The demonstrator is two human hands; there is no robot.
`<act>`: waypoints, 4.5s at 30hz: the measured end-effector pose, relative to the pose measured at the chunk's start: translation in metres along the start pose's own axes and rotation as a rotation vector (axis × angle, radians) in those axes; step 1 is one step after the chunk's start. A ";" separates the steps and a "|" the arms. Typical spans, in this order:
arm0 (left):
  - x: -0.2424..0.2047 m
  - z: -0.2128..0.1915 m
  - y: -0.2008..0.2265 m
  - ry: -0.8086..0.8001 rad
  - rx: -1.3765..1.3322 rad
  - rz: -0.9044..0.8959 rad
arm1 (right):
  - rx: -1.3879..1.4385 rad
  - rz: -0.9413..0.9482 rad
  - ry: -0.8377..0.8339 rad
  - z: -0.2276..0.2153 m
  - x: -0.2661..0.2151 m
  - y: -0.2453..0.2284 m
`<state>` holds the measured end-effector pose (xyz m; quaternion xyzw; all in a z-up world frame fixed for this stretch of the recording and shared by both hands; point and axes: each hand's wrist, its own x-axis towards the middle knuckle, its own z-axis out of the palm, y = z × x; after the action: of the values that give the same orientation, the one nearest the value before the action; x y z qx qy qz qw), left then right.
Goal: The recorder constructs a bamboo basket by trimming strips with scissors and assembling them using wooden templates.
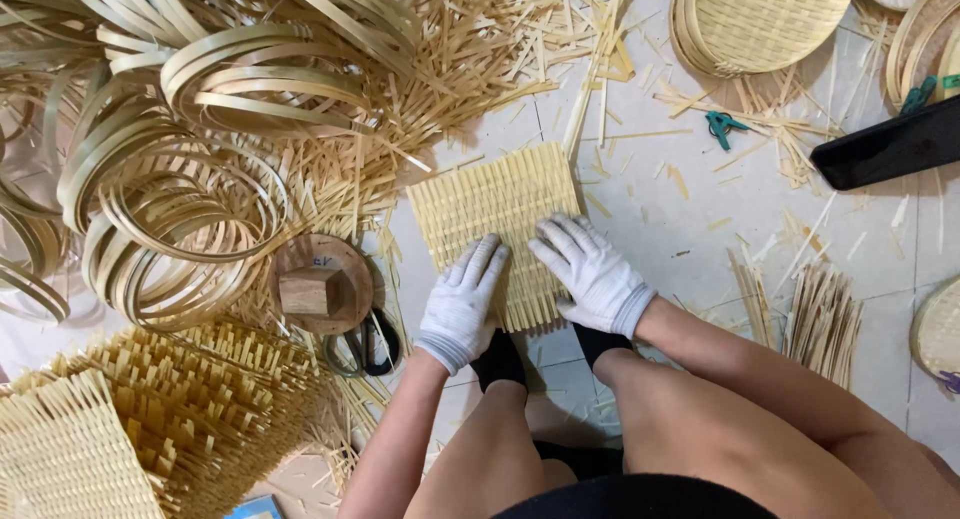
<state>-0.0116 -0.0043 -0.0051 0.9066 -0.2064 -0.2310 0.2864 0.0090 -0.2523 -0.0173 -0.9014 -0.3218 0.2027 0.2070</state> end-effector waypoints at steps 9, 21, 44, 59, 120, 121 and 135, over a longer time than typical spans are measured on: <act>-0.003 0.005 0.001 0.036 0.033 0.000 | 0.023 -0.011 -0.010 -0.008 0.003 0.006; 0.000 -0.014 0.004 0.062 -0.048 0.047 | -0.299 -0.214 0.079 -0.023 0.016 0.061; -0.050 -0.008 -0.022 0.464 -0.924 -0.588 | 1.931 0.802 0.707 -0.051 -0.006 0.110; -0.274 0.080 -0.160 -0.731 0.090 -0.911 | 2.026 0.860 0.376 0.105 0.009 0.102; 0.038 0.042 0.023 0.093 -0.047 -0.493 | 1.825 0.888 0.231 0.142 0.016 0.064; 0.037 0.049 0.020 0.094 -0.046 -0.493 | 1.826 0.886 0.230 0.141 0.018 0.063; 0.033 0.060 0.019 0.179 0.022 -0.431 | 1.917 0.909 0.229 0.153 0.013 0.068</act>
<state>-0.0217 -0.0606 -0.0475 0.9498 0.0157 -0.2030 0.2376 -0.0239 -0.2548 -0.1822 -0.4115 0.3600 0.3434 0.7637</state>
